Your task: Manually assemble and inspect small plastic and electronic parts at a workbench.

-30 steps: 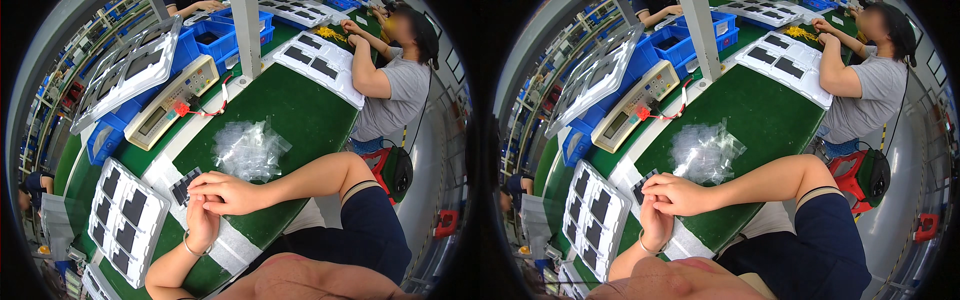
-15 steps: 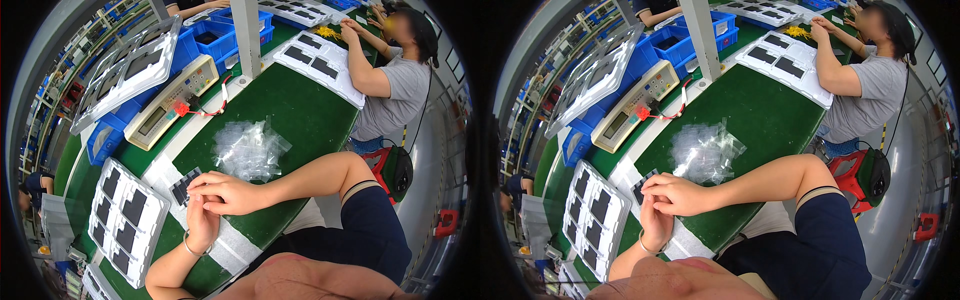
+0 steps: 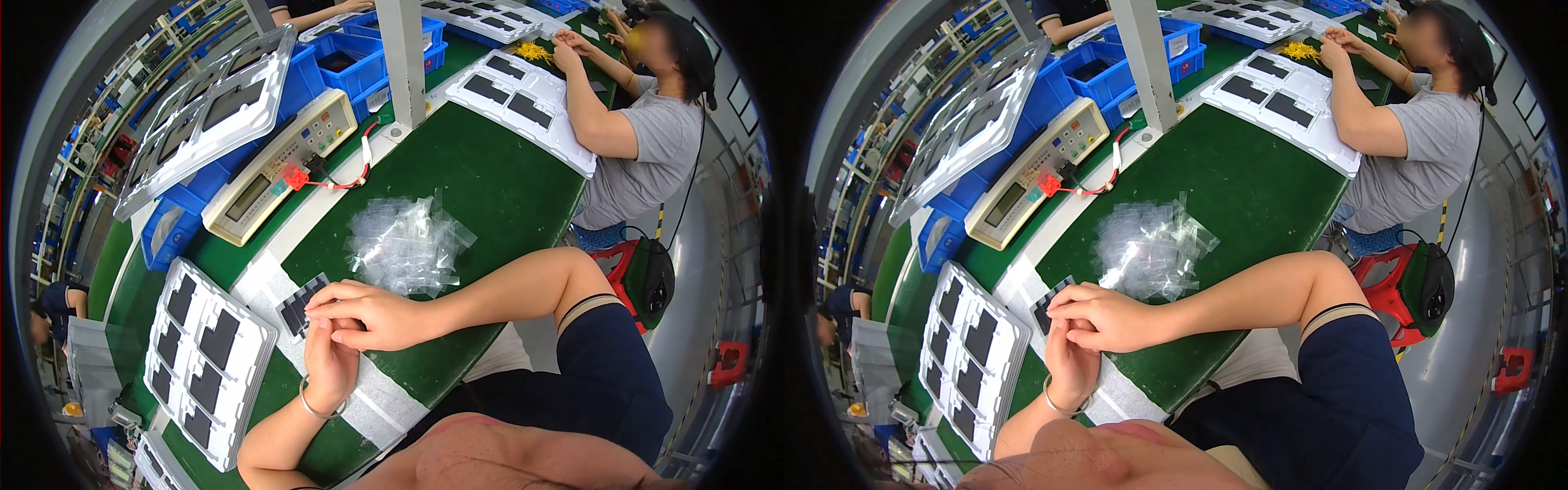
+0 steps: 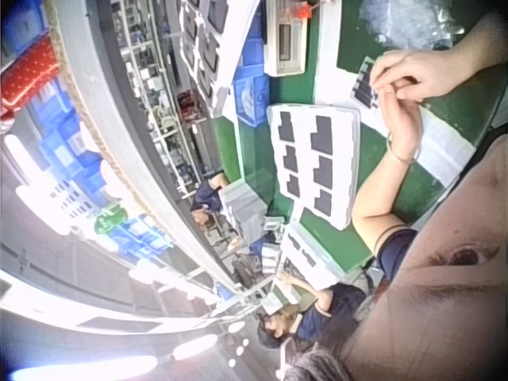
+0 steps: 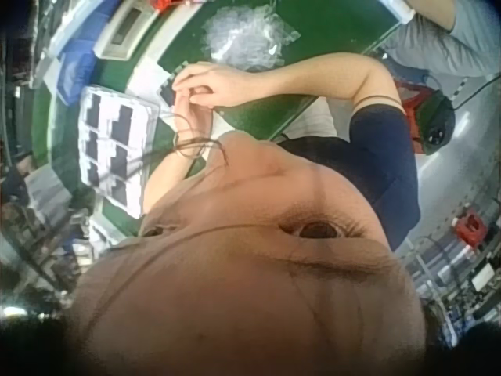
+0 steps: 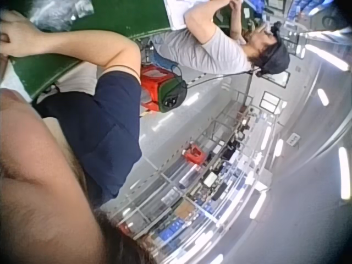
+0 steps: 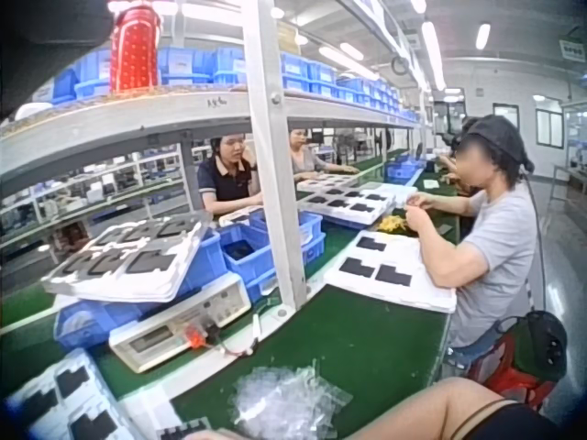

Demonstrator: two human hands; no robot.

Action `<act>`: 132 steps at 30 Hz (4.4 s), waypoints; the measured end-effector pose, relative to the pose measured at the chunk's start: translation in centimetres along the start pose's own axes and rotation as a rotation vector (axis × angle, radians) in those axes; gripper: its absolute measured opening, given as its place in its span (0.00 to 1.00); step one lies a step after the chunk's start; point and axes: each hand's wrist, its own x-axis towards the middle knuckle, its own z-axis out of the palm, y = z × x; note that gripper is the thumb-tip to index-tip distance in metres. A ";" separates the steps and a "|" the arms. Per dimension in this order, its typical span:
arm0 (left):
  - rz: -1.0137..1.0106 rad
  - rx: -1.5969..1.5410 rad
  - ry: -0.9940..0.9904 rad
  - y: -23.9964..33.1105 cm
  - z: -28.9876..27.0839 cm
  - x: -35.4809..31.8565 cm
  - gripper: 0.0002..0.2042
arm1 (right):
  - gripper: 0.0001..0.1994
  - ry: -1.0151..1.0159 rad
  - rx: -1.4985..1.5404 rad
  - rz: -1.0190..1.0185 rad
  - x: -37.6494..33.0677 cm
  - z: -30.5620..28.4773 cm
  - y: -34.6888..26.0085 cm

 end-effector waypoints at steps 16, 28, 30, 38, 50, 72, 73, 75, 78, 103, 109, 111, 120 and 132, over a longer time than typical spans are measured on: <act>0.013 -0.006 -0.046 -0.4 -0.6 0.4 0.12 | 0.17 -0.004 0.028 0.008 0.1 -0.4 -0.2; 0.021 -0.001 -0.039 -0.3 -0.4 0.0 0.13 | 0.18 -0.131 0.894 0.554 0.4 -1.8 -1.1; 0.031 0.013 -0.083 -0.3 -0.7 0.0 0.14 | 0.18 -0.073 1.048 0.592 0.4 -1.3 -0.5; -0.002 -0.027 -0.139 -0.3 -1.3 -0.3 0.12 | 0.16 -0.107 0.905 0.580 0.7 -1.4 -0.5; -0.018 -0.038 -0.115 -0.5 -1.5 -0.3 0.12 | 0.13 -0.123 0.726 0.537 0.8 -1.2 -1.0; -0.018 -0.107 -0.079 -0.9 -1.8 -0.3 0.09 | 0.14 -0.146 0.450 0.316 0.4 -1.1 -1.2; -0.022 -0.102 -0.084 -0.8 -1.9 -0.3 0.09 | 0.14 -0.144 0.444 0.318 0.4 -1.1 -1.1; -0.021 -0.104 -0.082 -0.7 -1.7 -0.1 0.09 | 0.14 -0.132 0.445 0.323 0.4 -1.1 -1.2; -0.018 -0.106 -0.046 -0.4 -1.0 0.1 0.09 | 0.14 -0.104 0.441 0.302 0.4 -1.1 -1.2; -0.011 0.073 -0.001 -0.2 -0.2 0.2 0.13 | 0.12 -0.011 0.457 0.229 0.1 -0.2 -0.4; 0.024 0.011 -0.012 -0.3 -0.3 0.0 0.14 | 0.11 0.026 -0.008 -0.079 0.3 -0.2 -0.4; 0.012 0.015 -0.042 -0.4 -1.1 -0.1 0.17 | 0.11 0.068 -0.099 -0.194 0.4 -0.3 -0.3; 0.007 -0.064 -0.135 -0.5 -1.9 -0.1 0.14 | 0.14 0.029 -0.149 -0.211 0.7 -0.8 -0.2; -0.027 -0.122 -0.045 -0.7 -1.9 0.6 0.09 | 0.20 -0.015 -0.476 -0.363 0.9 -3.4 -0.1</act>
